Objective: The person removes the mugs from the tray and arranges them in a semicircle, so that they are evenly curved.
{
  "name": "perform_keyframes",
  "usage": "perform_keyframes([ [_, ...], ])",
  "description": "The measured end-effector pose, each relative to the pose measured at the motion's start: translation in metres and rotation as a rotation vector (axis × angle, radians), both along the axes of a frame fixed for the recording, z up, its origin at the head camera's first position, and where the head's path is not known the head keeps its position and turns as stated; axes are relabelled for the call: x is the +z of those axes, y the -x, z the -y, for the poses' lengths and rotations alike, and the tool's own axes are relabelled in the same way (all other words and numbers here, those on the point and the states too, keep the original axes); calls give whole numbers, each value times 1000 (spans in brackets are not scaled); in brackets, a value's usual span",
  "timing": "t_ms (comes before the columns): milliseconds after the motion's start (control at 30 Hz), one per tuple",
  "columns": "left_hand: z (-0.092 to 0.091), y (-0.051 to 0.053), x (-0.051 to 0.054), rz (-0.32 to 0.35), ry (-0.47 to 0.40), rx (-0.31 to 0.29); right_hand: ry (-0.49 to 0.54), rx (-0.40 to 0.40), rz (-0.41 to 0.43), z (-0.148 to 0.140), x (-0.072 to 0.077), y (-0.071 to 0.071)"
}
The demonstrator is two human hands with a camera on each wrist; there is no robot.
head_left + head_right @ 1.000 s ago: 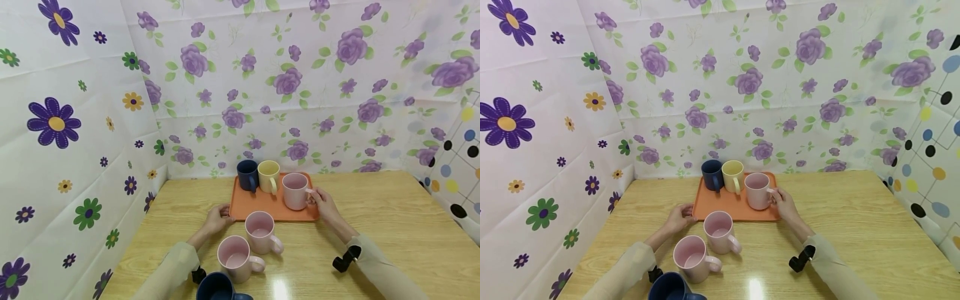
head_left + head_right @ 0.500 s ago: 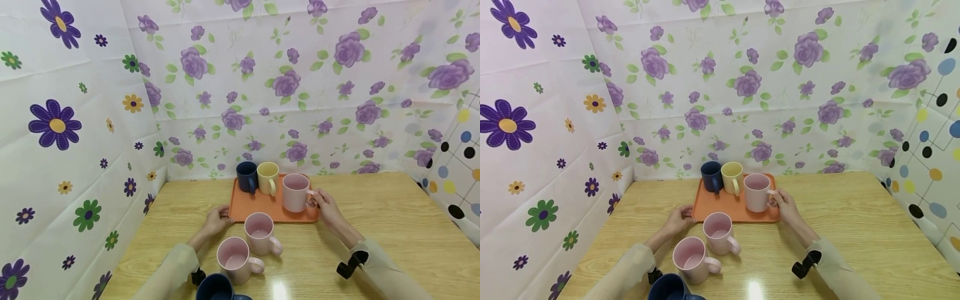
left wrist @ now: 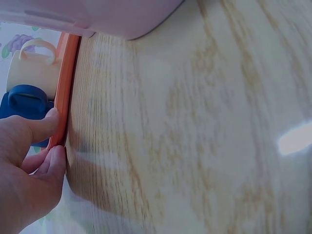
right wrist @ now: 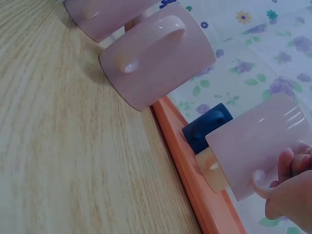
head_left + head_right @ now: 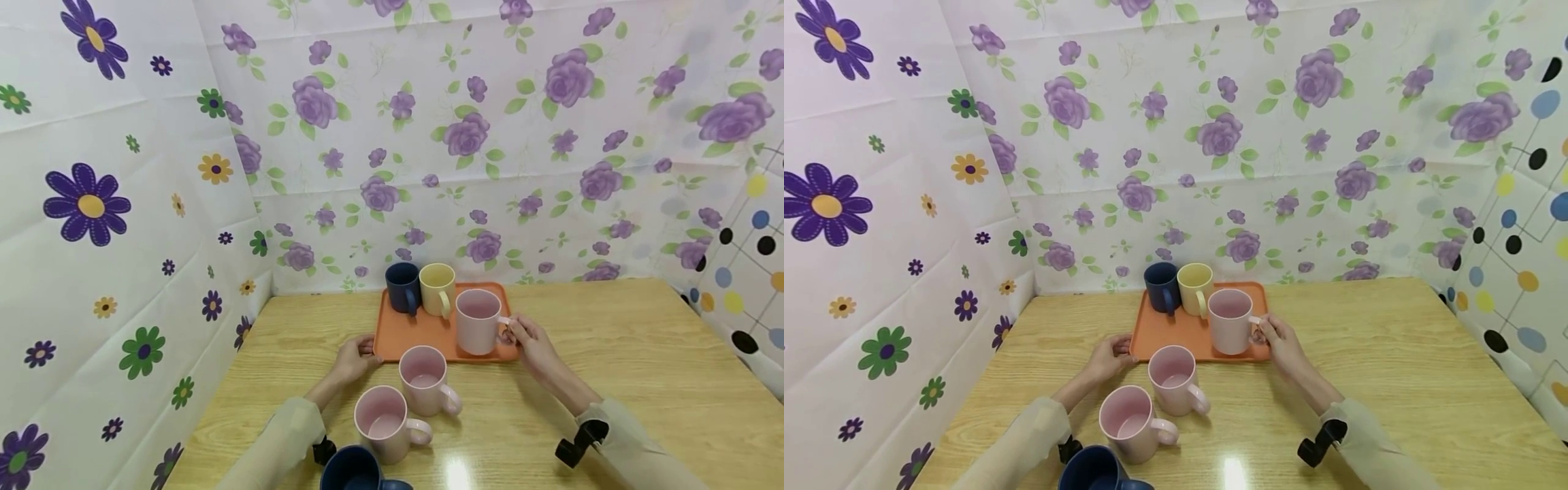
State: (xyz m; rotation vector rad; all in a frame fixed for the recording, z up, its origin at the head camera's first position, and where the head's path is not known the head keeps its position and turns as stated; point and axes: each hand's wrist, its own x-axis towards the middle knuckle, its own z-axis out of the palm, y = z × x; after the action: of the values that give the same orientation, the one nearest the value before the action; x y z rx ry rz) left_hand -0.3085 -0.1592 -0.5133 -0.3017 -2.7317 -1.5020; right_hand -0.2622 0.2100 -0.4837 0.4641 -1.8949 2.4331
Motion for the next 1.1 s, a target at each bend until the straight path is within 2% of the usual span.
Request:
perform_keyframes([
  [200, 1, 0, -1, 5, 0, 3, 9, 37, -10, 0, -3, -6],
  [400, 1, 1, -3, 1, 1, -11, -16, 36, -14, 1, -6, -12],
  [567, 1, 1, -3, 0, -2, 4, -1, 49, -25, 2, -5, -17],
  [767, 2, -1, -3, -1, 11, -3, 36, 101, -50, 4, -6, -22],
  [1100, 2, 2, -3, 6, -2, 1, -38, 116, -18, 2, -4, -30],
])
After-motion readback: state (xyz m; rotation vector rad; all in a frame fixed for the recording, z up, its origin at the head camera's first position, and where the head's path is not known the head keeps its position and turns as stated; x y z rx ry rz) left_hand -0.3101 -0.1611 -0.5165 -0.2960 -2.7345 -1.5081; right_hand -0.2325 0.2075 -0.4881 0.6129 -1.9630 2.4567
